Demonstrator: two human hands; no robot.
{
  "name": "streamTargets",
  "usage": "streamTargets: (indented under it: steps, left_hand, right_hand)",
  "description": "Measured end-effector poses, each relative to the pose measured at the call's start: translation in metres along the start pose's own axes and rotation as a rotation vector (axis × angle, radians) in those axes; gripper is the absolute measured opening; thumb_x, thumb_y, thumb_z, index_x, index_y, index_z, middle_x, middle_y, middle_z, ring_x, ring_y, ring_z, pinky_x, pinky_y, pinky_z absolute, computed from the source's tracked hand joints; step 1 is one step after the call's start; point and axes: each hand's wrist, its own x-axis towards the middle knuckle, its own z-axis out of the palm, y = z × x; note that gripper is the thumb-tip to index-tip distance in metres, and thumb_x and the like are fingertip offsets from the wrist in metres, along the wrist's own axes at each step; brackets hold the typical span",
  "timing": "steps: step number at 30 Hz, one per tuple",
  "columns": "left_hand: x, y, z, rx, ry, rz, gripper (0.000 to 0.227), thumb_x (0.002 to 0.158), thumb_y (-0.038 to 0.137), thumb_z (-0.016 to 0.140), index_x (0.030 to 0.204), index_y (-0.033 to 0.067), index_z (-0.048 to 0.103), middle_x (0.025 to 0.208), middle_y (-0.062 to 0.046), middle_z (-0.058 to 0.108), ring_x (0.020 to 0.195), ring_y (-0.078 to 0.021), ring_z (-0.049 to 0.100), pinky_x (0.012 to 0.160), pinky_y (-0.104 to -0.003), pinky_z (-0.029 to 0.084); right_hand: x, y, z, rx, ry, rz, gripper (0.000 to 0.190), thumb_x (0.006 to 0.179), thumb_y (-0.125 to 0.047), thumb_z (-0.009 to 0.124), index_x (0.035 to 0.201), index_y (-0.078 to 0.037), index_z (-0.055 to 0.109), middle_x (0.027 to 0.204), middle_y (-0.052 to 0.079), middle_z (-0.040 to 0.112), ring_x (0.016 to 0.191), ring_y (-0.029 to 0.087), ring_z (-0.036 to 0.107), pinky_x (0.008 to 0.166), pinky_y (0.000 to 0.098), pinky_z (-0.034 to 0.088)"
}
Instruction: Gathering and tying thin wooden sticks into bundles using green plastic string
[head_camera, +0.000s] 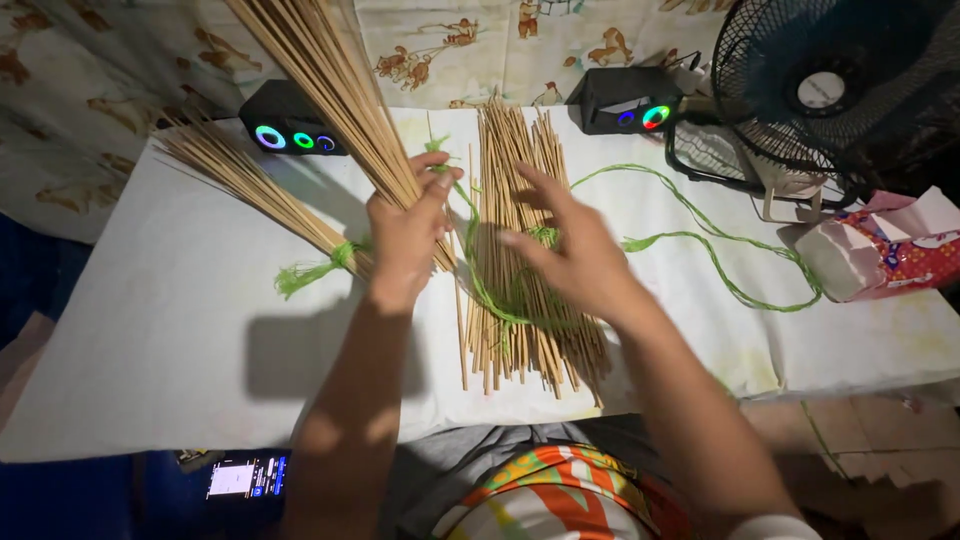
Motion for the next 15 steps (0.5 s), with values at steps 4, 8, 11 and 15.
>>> streamTargets:
  steps: [4, 8, 11, 15]
  left_hand:
    - [0.003, -0.006, -0.002, -0.118, -0.077, 0.013, 0.027, 0.095, 0.002, 0.069, 0.121, -0.0019, 0.067, 0.096, -0.018, 0.075, 0.036, -0.0021, 0.048, 0.044, -0.022, 0.054]
    - [0.004, -0.006, -0.007, -0.121, -0.006, 0.076, 0.023, 0.097, 0.002, 0.066, 0.120, -0.0016, 0.068, 0.103, -0.019, 0.075, 0.038, -0.0020, 0.047, 0.043, -0.022, 0.052]
    - [0.012, -0.011, -0.012, 0.019, 0.105, 0.130, 0.018, 0.099, 0.006, 0.064, 0.117, 0.0036, 0.070, 0.103, -0.017, 0.075, 0.042, -0.0033, 0.051, 0.045, -0.022, 0.051]
    - [0.031, -0.051, -0.023, 0.313, 0.187, 0.104, 0.011, 0.100, 0.019, 0.067, 0.109, 0.0140, 0.072, 0.080, -0.007, 0.076, 0.049, -0.0097, 0.062, 0.048, -0.023, 0.049]
  right_hand:
    - [0.025, 0.029, 0.046, 0.466, -0.148, 0.016, 0.085, 0.096, -0.008, 0.069, 0.164, -0.007, 0.018, 0.104, 0.020, 0.073, 0.093, 0.035, 0.074, 0.088, 0.0501, 0.059]
    - [0.016, 0.027, 0.038, 0.936, 0.020, 0.245, 0.069, 0.100, 0.007, 0.049, 0.163, -0.010, 0.026, 0.081, 0.005, 0.062, 0.057, 0.017, 0.063, 0.049, 0.0291, 0.059]
    - [0.008, 0.051, 0.017, 1.089, 0.262, 0.381, 0.052, 0.100, 0.003, 0.048, 0.150, -0.009, 0.043, 0.080, 0.000, 0.056, 0.049, 0.006, 0.051, 0.042, 0.0201, 0.045]
    - [-0.019, 0.070, -0.027, 1.029, 0.576, 0.405, 0.043, 0.101, -0.007, 0.053, 0.142, -0.020, 0.053, 0.086, -0.001, 0.058, 0.051, 0.003, 0.044, 0.043, 0.0122, 0.033]
